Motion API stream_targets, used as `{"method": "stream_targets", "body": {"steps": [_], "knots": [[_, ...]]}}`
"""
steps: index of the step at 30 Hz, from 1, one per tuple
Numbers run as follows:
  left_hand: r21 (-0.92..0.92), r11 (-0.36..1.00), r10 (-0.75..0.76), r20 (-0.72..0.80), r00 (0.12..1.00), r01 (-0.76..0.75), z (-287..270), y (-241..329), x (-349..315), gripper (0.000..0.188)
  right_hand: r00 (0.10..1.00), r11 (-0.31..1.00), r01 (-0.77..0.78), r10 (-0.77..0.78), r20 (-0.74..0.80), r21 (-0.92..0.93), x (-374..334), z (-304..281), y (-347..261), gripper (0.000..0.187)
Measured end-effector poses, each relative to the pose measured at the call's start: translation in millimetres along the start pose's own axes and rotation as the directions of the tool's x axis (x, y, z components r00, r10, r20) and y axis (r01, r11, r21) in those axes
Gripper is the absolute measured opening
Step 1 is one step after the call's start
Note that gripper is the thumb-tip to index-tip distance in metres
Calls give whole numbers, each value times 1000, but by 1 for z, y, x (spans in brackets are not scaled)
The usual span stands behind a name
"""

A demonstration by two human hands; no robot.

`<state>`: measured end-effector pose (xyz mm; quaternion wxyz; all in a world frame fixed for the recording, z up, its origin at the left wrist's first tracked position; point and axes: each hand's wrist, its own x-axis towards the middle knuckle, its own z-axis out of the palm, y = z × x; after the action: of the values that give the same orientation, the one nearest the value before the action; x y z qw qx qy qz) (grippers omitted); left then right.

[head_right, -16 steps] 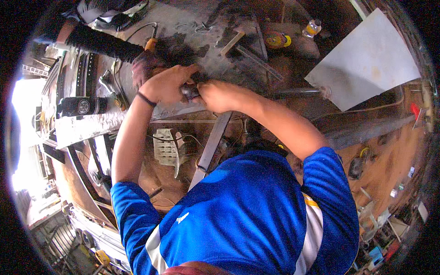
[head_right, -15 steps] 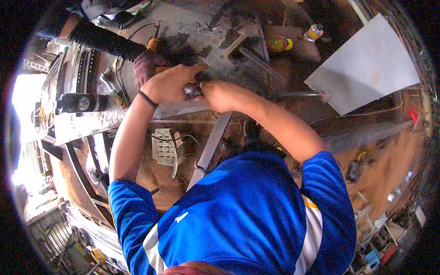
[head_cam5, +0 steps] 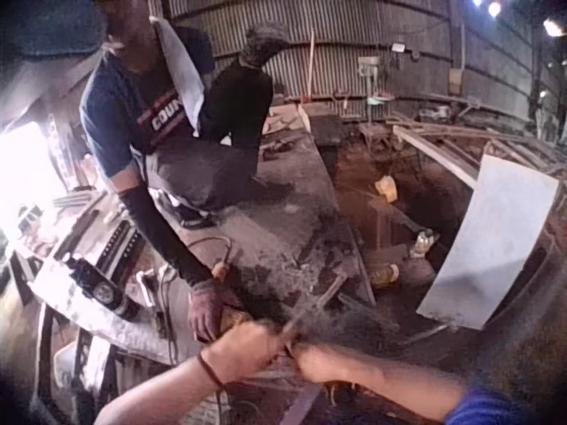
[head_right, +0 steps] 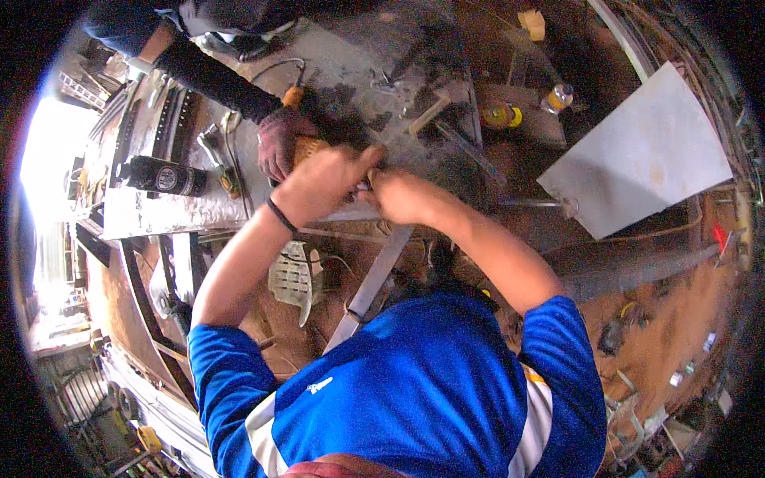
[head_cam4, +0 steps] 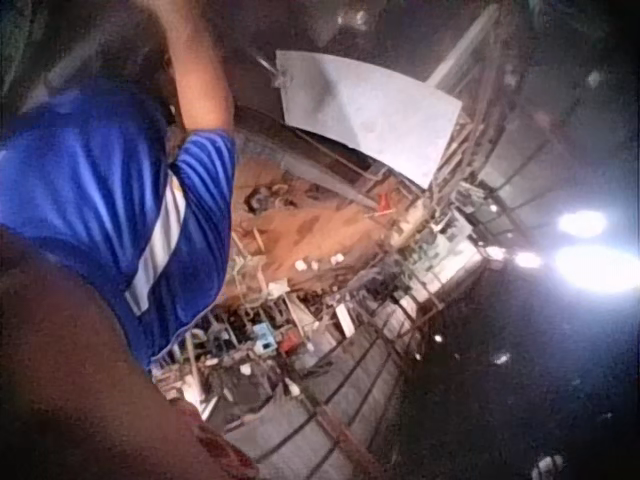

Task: The person uses a hammer to repeatedly strike a metal rod held on a workbench. They adjust the rod's position between strikes and later pick up a bottle from the bench.

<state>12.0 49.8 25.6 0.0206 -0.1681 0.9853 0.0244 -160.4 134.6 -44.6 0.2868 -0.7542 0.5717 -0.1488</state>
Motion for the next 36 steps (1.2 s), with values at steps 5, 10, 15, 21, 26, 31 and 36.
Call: {"method": "stream_targets", "body": {"steps": [5,10,15,21,26,31,36], "knots": [[-249,945,196,-84,977,-211,-5,-16,19,48,995,995,-94,94,27,16,-1,3,6,45],[-407,912,215,356,909,-56,-6,-38,39,57,998,995,-36,40,40,-97,-4,-18,-23,52],[-114,993,-30,-40,999,25,5,-3,-16,67,999,999,0,-2,-48,-49,-4,-18,-17,49],[-184,981,50,-28,998,-54,7,-9,-2,75,989,990,-142,143,37,-23,-11,-18,-31,44],[-464,883,162,158,974,-71,14,-46,17,72,998,998,22,-25,-53,-56,-9,-7,-24,48],[-208,978,21,143,989,9,-23,-18,6,49,994,987,-101,106,-30,125,-5,-22,-17,60],[-186,981,-89,-171,981,56,21,-9,-14,60,923,864,-271,109,369,424,4,-27,20,37]]}}
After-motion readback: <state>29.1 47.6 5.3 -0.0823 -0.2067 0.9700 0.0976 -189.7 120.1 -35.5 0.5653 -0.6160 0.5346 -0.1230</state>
